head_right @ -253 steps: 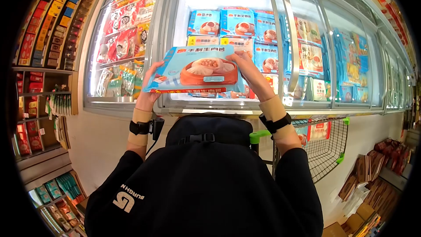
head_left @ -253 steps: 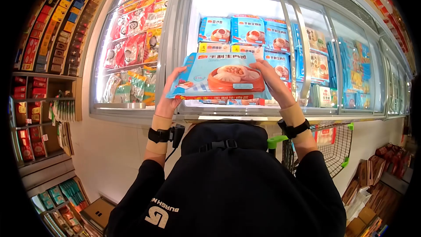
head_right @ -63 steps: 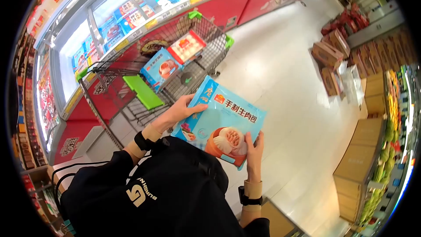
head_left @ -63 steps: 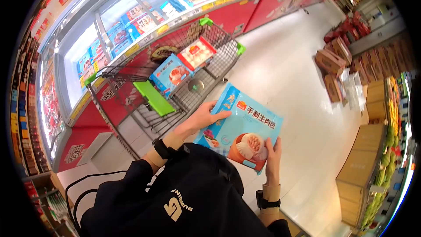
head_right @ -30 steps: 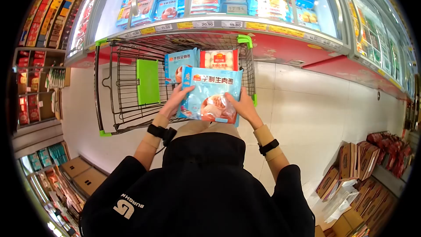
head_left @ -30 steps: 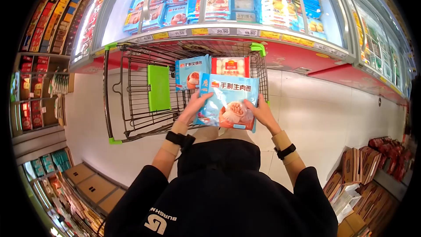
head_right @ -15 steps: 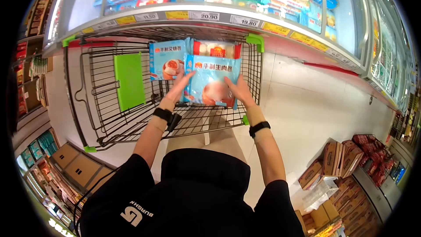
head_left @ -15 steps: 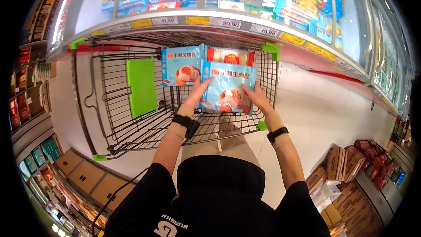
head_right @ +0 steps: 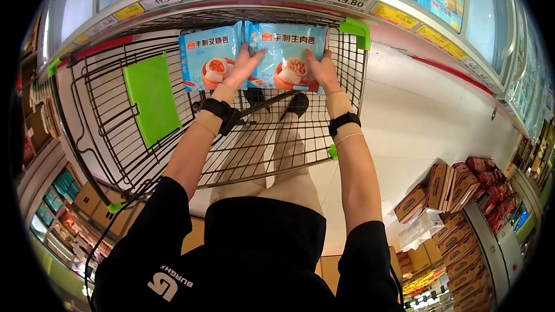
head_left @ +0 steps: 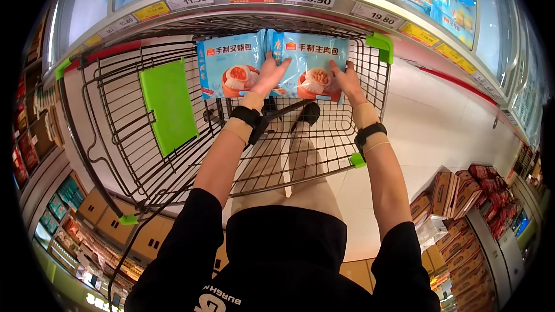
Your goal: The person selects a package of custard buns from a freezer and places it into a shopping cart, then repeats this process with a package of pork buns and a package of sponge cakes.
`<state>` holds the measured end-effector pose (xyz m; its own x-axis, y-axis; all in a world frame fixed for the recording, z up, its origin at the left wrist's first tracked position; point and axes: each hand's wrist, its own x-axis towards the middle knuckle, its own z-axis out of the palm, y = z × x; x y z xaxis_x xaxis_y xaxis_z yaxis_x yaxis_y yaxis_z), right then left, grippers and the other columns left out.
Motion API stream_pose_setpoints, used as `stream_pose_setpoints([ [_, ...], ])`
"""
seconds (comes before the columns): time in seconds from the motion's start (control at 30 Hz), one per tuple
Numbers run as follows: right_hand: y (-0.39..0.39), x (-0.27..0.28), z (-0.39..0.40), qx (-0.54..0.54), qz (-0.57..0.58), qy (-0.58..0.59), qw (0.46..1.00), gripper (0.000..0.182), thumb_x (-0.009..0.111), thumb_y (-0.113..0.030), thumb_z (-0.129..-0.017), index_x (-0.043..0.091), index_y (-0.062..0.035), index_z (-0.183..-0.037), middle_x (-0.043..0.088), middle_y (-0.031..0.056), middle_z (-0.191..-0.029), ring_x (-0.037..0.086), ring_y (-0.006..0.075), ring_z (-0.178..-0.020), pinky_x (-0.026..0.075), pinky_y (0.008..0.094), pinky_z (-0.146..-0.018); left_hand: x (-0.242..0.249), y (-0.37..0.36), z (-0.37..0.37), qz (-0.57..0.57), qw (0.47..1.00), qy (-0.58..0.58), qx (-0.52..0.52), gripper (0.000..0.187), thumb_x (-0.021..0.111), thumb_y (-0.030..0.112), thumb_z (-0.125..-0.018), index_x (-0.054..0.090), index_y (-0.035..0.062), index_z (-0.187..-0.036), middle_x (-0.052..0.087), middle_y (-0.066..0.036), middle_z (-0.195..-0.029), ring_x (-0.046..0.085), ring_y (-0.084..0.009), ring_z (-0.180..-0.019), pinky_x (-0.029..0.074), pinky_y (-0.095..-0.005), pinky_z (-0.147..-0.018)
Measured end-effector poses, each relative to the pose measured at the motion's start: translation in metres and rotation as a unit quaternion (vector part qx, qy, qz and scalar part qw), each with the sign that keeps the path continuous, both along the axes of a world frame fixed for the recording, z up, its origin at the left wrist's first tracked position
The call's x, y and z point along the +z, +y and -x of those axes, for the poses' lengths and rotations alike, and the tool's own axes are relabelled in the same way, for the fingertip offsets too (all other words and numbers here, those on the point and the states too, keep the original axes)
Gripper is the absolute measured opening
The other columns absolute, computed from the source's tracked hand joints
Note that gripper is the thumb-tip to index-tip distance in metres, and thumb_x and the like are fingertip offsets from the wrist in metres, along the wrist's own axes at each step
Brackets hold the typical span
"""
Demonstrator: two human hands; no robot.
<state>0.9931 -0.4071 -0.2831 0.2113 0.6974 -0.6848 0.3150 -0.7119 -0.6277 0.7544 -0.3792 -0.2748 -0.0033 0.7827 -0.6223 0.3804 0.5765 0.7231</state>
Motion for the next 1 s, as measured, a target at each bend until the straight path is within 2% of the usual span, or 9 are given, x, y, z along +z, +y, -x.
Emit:
stream_pose_setpoints([
  [0.1,-0.005,0.023,0.010,-0.007,-0.022,-0.050,0.998,0.080,0.065,-0.044,-0.084,0.035,0.0125,-0.132,0.062,0.0304,-0.112,0.063,0.0370,-0.105,0.048,0.0365,-0.091,-0.007,-0.012,0.001,-0.128,0.989,0.061,-0.043,0.084,0.067,0.028,-0.084,0.022,-0.0145,-0.140,0.042,-0.034,-0.135,0.044,-0.0413,-0.127,0.038,-0.0417,-0.103],
  [0.23,-0.023,0.043,0.024,-0.002,-0.244,-0.159,0.957,0.073,0.066,-0.031,-0.085,0.035,0.0170,-0.131,0.061,0.0301,-0.111,0.063,0.0393,-0.100,0.050,0.0380,-0.087,0.028,-0.031,0.003,-0.175,0.980,0.044,-0.088,0.074,0.064,0.022,-0.086,0.025,-0.0075,-0.141,0.038,-0.032,-0.139,0.041,-0.0427,-0.127,0.037,-0.0427,-0.104],
  [0.43,-0.072,0.110,0.036,0.053,-0.192,0.014,0.980,0.038,0.061,-0.028,-0.091,0.057,0.0029,-0.113,0.068,0.0168,-0.092,0.066,0.0240,-0.081,0.051,0.0326,-0.072,0.072,-0.086,0.009,-0.154,0.977,0.035,-0.147,0.044,0.062,0.019,-0.088,0.049,-0.0043,-0.124,0.058,-0.025,-0.119,0.058,-0.0367,-0.109,0.045,-0.0429,-0.094],
  [0.5,-0.105,0.111,0.042,0.048,-0.205,0.067,0.975,0.028,0.058,-0.028,-0.094,0.063,-0.0004,-0.093,0.068,0.0116,-0.076,0.063,0.0203,-0.066,0.048,0.0313,-0.063,0.090,-0.112,0.013,-0.127,0.979,0.011,-0.162,0.038,0.062,0.019,-0.090,0.054,-0.0028,-0.121,0.064,-0.021,-0.108,0.063,-0.0322,-0.099,0.049,-0.0394,-0.086],
  [0.57,-0.127,0.140,0.042,0.101,-0.135,0.101,0.981,0.037,0.055,-0.032,-0.096,0.061,0.0010,-0.080,0.061,0.0045,-0.069,0.054,0.0116,-0.064,0.044,0.0280,-0.063,0.109,-0.139,0.016,-0.102,0.980,-0.025,-0.170,0.037,0.061,0.020,-0.092,0.054,-0.0002,-0.123,0.068,-0.017,-0.098,0.067,-0.0261,-0.087,0.053,-0.0336,-0.077],
  [0.7,-0.174,0.172,0.039,0.174,-0.124,0.039,0.976,0.050,0.049,-0.037,-0.098,0.054,0.0004,-0.066,0.051,0.0107,-0.058,0.045,0.0141,-0.053,0.037,0.0330,-0.053,0.156,-0.186,0.016,-0.111,0.970,0.016,-0.216,0.031,0.060,0.021,-0.092,0.058,-0.0025,-0.112,0.067,-0.019,-0.101,0.065,-0.0308,-0.093,0.051,-0.0383,-0.081],
  [0.9,-0.228,0.166,0.011,0.131,-0.241,0.015,0.961,0.025,0.060,-0.022,-0.093,0.058,-0.0008,-0.082,0.053,0.0131,-0.055,0.049,0.0278,-0.047,0.039,0.0378,-0.051,0.195,-0.239,0.048,-0.234,0.938,0.155,-0.204,0.032,0.062,0.023,-0.089,0.061,-0.0014,-0.109,0.064,-0.018,-0.107,0.058,-0.0361,-0.102,0.046,-0.0429,-0.088],
  [0.93,-0.234,0.160,0.001,0.134,-0.200,0.029,0.970,0.018,0.064,-0.015,-0.089,0.057,-0.0010,-0.096,0.061,0.0154,-0.071,0.057,0.0294,-0.062,0.044,0.0387,-0.061,0.199,-0.246,0.059,-0.245,0.931,0.173,-0.206,0.035,0.064,0.025,-0.087,0.061,-0.0017,-0.110,0.064,-0.018,-0.108,0.058,-0.0357,-0.101,0.047,-0.0437,-0.086],
  [1.0,-0.240,0.145,-0.016,0.146,-0.285,-0.063,0.945,0.026,0.066,-0.014,-0.086,0.055,0.0000,-0.105,0.061,0.0191,-0.093,0.058,0.0324,-0.083,0.046,0.0399,-0.075,0.206,-0.259,0.083,-0.245,0.911,0.239,-0.231,0.038,0.064,0.030,-0.088,0.063,-0.0018,-0.107,0.065,-0.018,-0.105,0.059,-0.0350,-0.101,0.047,-0.0438,-0.085],
])
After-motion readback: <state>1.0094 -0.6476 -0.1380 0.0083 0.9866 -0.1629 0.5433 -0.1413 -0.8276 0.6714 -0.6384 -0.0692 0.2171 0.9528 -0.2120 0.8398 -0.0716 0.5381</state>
